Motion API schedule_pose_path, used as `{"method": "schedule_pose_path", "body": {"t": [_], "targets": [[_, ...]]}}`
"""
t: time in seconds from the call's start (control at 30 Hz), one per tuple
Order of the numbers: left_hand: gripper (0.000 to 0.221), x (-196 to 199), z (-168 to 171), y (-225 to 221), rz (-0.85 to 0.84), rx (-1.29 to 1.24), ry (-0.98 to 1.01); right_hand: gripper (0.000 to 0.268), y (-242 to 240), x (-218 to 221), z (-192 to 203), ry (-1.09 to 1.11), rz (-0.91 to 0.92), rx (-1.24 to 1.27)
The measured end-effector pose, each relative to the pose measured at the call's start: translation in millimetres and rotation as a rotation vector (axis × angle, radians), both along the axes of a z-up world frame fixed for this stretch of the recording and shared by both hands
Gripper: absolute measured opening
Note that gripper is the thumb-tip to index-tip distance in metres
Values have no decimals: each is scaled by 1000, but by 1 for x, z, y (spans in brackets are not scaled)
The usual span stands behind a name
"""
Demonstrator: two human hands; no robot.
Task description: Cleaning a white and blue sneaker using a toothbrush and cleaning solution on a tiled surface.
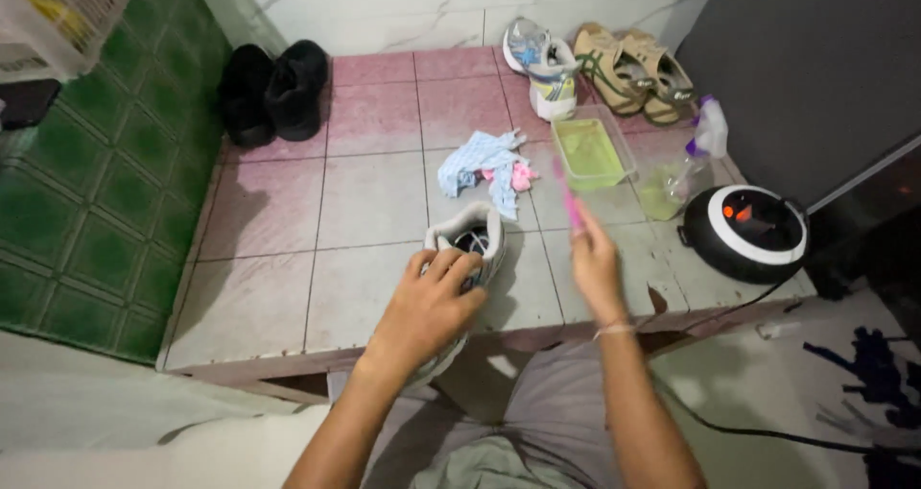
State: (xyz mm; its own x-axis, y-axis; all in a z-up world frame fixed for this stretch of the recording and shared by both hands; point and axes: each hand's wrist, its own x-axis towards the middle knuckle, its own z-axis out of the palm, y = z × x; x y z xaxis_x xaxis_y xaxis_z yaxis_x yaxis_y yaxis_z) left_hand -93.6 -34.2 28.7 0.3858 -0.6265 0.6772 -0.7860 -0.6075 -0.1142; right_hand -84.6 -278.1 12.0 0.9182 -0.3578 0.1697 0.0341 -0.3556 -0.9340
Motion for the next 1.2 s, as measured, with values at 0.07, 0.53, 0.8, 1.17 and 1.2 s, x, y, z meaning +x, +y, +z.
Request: {"method": "schedule_pose_path", "body": {"t": [0.07, 0.53, 0.8, 1.17, 1.2], "targets": [[4, -9, -1, 6, 30, 51, 30, 48, 2, -4, 40, -19, -24, -110], [11, -28, 29, 5, 87, 467, 175, 52, -38, 40, -9, 124, -149, -146], [26, -11, 16, -1, 135, 638, 208, 44, -34, 32, -48, -89, -219, 8], [22, -11, 20, -5, 149, 583, 197, 41, -96, 99, -41, -31, -115, -398], [20, -11, 20, -6, 145, 541, 202, 40, -106, 110, -52, 54, -115, -393]]}}
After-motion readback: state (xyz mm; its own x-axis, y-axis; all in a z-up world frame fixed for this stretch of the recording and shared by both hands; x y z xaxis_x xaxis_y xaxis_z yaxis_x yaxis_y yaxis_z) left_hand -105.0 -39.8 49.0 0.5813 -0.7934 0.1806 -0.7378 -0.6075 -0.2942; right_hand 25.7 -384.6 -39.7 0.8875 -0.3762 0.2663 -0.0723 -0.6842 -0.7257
